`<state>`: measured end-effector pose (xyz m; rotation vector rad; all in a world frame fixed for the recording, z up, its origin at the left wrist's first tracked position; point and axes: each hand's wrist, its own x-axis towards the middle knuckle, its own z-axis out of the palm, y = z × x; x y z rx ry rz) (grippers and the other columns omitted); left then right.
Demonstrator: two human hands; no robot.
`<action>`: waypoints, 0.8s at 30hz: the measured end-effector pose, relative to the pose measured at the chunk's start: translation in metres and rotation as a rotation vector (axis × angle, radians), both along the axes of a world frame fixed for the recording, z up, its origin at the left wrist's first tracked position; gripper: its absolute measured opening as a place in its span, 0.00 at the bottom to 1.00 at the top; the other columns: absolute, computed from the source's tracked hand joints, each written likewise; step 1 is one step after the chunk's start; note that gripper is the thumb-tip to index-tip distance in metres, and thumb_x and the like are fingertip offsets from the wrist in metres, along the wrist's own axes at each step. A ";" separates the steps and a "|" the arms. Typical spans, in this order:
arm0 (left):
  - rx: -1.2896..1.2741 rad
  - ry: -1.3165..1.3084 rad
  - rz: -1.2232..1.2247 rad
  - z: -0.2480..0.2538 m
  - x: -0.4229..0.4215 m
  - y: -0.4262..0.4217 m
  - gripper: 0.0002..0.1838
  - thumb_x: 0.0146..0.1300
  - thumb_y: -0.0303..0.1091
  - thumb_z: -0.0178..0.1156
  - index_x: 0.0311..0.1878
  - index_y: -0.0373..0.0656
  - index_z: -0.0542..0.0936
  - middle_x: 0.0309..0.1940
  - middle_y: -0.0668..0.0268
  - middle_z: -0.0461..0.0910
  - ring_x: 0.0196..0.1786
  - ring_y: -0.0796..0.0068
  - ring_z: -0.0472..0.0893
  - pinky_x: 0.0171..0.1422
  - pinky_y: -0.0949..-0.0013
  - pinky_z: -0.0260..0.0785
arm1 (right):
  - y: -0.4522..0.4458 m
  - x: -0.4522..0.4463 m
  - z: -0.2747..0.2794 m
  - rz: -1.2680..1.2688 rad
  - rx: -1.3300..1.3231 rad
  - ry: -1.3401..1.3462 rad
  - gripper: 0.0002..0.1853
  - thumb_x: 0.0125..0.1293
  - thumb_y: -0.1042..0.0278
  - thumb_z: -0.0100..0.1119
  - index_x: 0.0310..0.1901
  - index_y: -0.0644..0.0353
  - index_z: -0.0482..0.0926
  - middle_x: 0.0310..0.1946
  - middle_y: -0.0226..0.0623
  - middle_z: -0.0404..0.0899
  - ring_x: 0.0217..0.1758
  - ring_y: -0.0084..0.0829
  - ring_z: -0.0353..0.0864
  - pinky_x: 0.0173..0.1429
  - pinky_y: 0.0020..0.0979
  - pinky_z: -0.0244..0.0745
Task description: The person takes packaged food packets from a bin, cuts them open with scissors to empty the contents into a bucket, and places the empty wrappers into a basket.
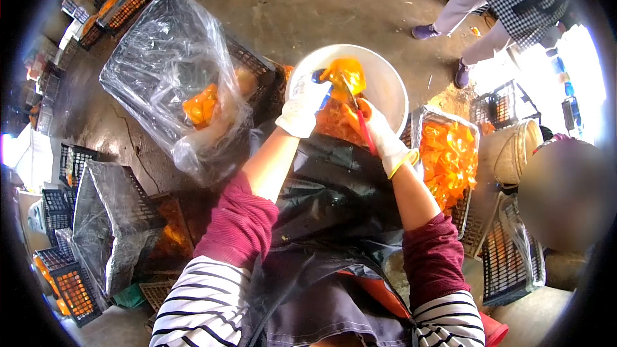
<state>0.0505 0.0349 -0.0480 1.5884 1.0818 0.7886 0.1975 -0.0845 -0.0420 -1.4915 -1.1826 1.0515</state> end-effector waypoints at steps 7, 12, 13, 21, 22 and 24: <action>-0.196 -0.065 0.030 0.013 -0.004 0.000 0.17 0.63 0.36 0.60 0.55 0.43 0.79 0.27 0.64 0.80 0.22 0.77 0.76 0.26 0.73 0.69 | -0.004 0.000 0.020 -0.034 -0.224 -0.105 0.16 0.65 0.67 0.64 0.52 0.62 0.78 0.38 0.32 0.80 0.38 0.23 0.80 0.43 0.23 0.74; -0.117 0.019 0.084 0.029 -0.005 -0.009 0.15 0.64 0.34 0.59 0.52 0.44 0.80 0.26 0.66 0.80 0.22 0.77 0.76 0.25 0.72 0.69 | -0.003 -0.002 0.010 -0.019 -0.031 0.174 0.16 0.64 0.65 0.65 0.51 0.61 0.78 0.33 0.30 0.80 0.34 0.24 0.79 0.39 0.23 0.73; -0.099 0.075 0.068 0.039 -0.007 -0.012 0.14 0.64 0.34 0.59 0.52 0.44 0.81 0.26 0.65 0.80 0.22 0.77 0.77 0.25 0.72 0.70 | -0.002 -0.001 0.004 -0.010 0.001 0.114 0.16 0.64 0.65 0.65 0.51 0.61 0.79 0.32 0.30 0.80 0.33 0.24 0.79 0.38 0.23 0.72; -0.167 -0.436 0.064 0.019 -0.003 0.001 0.14 0.63 0.30 0.60 0.52 0.41 0.80 0.39 0.63 0.83 0.40 0.76 0.81 0.35 0.73 0.75 | -0.007 -0.003 0.038 -0.083 -0.290 -0.063 0.15 0.66 0.62 0.64 0.51 0.60 0.81 0.31 0.29 0.81 0.32 0.21 0.79 0.36 0.22 0.74; -0.290 -0.711 0.048 0.014 -0.002 0.004 0.16 0.63 0.29 0.61 0.54 0.40 0.79 0.42 0.64 0.82 0.44 0.76 0.81 0.37 0.73 0.76 | -0.007 -0.002 0.035 -0.099 -0.303 0.009 0.15 0.66 0.62 0.64 0.51 0.59 0.80 0.32 0.29 0.81 0.33 0.21 0.80 0.36 0.21 0.75; -0.436 -0.820 0.050 0.021 0.005 -0.010 0.16 0.63 0.28 0.61 0.55 0.41 0.78 0.43 0.64 0.82 0.45 0.75 0.81 0.41 0.74 0.77 | -0.006 -0.001 0.034 -0.129 -0.322 0.151 0.16 0.66 0.62 0.63 0.52 0.59 0.80 0.34 0.29 0.82 0.34 0.21 0.80 0.37 0.21 0.75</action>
